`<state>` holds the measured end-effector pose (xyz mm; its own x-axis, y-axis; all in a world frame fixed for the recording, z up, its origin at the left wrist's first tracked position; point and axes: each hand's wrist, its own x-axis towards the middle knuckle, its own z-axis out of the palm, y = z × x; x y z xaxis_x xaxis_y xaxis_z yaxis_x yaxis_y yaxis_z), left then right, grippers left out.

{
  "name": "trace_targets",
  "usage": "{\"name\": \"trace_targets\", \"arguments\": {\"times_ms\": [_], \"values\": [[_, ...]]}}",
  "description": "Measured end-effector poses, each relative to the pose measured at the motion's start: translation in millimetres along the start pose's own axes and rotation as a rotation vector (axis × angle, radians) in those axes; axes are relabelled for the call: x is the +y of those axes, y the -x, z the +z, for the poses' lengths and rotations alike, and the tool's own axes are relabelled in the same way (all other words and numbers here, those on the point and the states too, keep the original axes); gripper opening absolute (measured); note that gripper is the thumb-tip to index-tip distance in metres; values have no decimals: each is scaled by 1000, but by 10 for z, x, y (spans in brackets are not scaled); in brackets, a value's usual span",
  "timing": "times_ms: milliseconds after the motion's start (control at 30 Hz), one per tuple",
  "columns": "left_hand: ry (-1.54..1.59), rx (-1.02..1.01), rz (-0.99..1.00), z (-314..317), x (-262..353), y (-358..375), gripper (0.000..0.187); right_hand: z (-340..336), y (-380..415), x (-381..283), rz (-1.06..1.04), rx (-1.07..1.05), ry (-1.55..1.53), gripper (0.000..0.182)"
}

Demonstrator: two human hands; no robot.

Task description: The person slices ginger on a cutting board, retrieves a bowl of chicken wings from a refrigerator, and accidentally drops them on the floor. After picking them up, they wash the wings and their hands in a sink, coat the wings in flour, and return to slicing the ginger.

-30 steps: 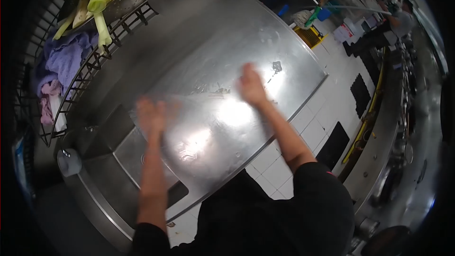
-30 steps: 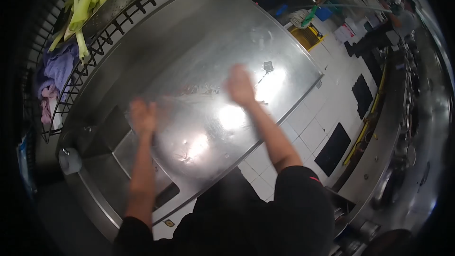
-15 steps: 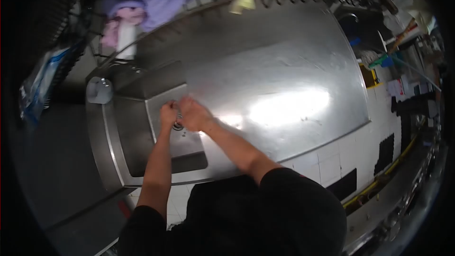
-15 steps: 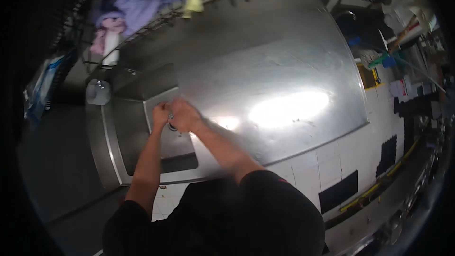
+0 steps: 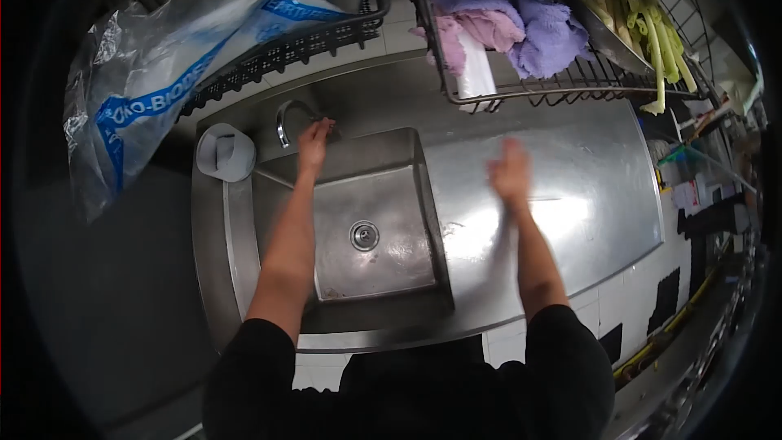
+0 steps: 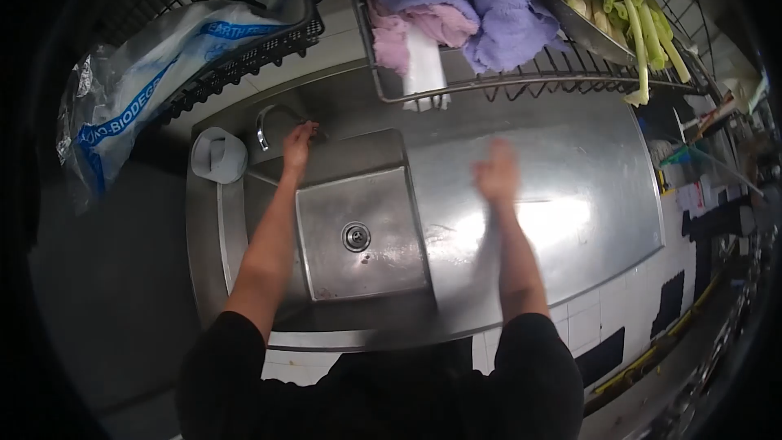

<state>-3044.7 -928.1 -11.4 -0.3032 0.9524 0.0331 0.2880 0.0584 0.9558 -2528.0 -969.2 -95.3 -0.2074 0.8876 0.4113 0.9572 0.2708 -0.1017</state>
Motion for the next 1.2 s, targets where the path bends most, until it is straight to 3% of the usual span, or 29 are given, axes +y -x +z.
{"name": "trace_targets", "arguments": {"times_ms": [33,67,100,133,167,233,267,300,333,400,467,500,533,567,600,667,700,733,767,833,867,933,1000,1033,1100,1133,1200], "values": [[86,7,-78,8,-170,113,38,-6,-24,-784,4,-98,-142,67],[177,19,-146,36,-358,267,38,-502,-156,-1631,100,-424,-280,68],[-168,-316,211,-30,-1159,235,33,155,80,-2050,-223,-289,-198,67],[-380,-544,652,-98,-1915,210,29,-310,-90,-2549,-172,-964,-350,62],[-390,-586,552,-197,-1834,541,23,-351,-15,-2919,-59,-1094,-630,55],[-403,-615,463,-135,-1319,802,17,418,442,-3305,-138,-884,-764,45],[-73,-438,69,-65,-1104,772,9,635,450,-3482,-142,-878,-763,45],[253,-251,-326,-80,-896,762,16,794,491,-3675,69,-801,-797,38],[250,-261,-331,-153,-613,735,16,864,536,-3863,286,-721,-823,35],[293,-115,-339,-266,94,690,7,925,266,-4132,754,-919,-1379,26],[264,-80,-333,-461,580,753,9,654,-214,-4276,840,-802,-1726,20],[231,-29,-329,-546,680,739,13,544,-476,-4405,979,-713,-1863,19],[432,63,-239,-640,439,697,20,441,-708,-4552,1120,-611,-1998,18],[634,147,-150,-692,185,689,28,303,-908,-4669,1182,-563,-2186,18],[575,355,-10,-699,297,770,38,232,-1087,-4738,1235,-494,-2377,17],[553,580,-294,-871,174,835,50,387,-1326,-4780,1062,-565,-2516,15],[665,563,-430,-917,12,890,47,378,-1393,-4795,1031,-626,-2480,20],[661,536,-434,-832,-57,880,47,277,-1442,-4774,1001,-688,-2445,26],[801,337,-549,-713,-118,854,38,24,-1477,-4706,1011,-649,-2449,26],[1113,-118,-711,-628,-187,732,26,-540,-1498,-4513,658,-795,-1601,42],[1584,-508,-617,-614,-296,620,30,-559,-1368,-4349,694,-752,-1598,42],[1035,-384,-574,-453,-247,408,32,-520,-1034,-4093,-3,-295,-1258,59],[982,6,-748,-343,-487,-137,28,-722,-608,-3589,35,-249,-1072,58],[969,-34,-761,-192,-384,-154,28,-856,-310,-3280,39,-246,-906,58],[385,67,-490,18,-150,-105,33,-1022,182,-2306,15,-359,-727,59],[381,41,-493,101,-175,-151,33,-1161,462,-1783,113,-272,-748,56],[32,-367,-714,124,-261,-475,34,-1652,969,-830,385,-375,-174,61]]}}
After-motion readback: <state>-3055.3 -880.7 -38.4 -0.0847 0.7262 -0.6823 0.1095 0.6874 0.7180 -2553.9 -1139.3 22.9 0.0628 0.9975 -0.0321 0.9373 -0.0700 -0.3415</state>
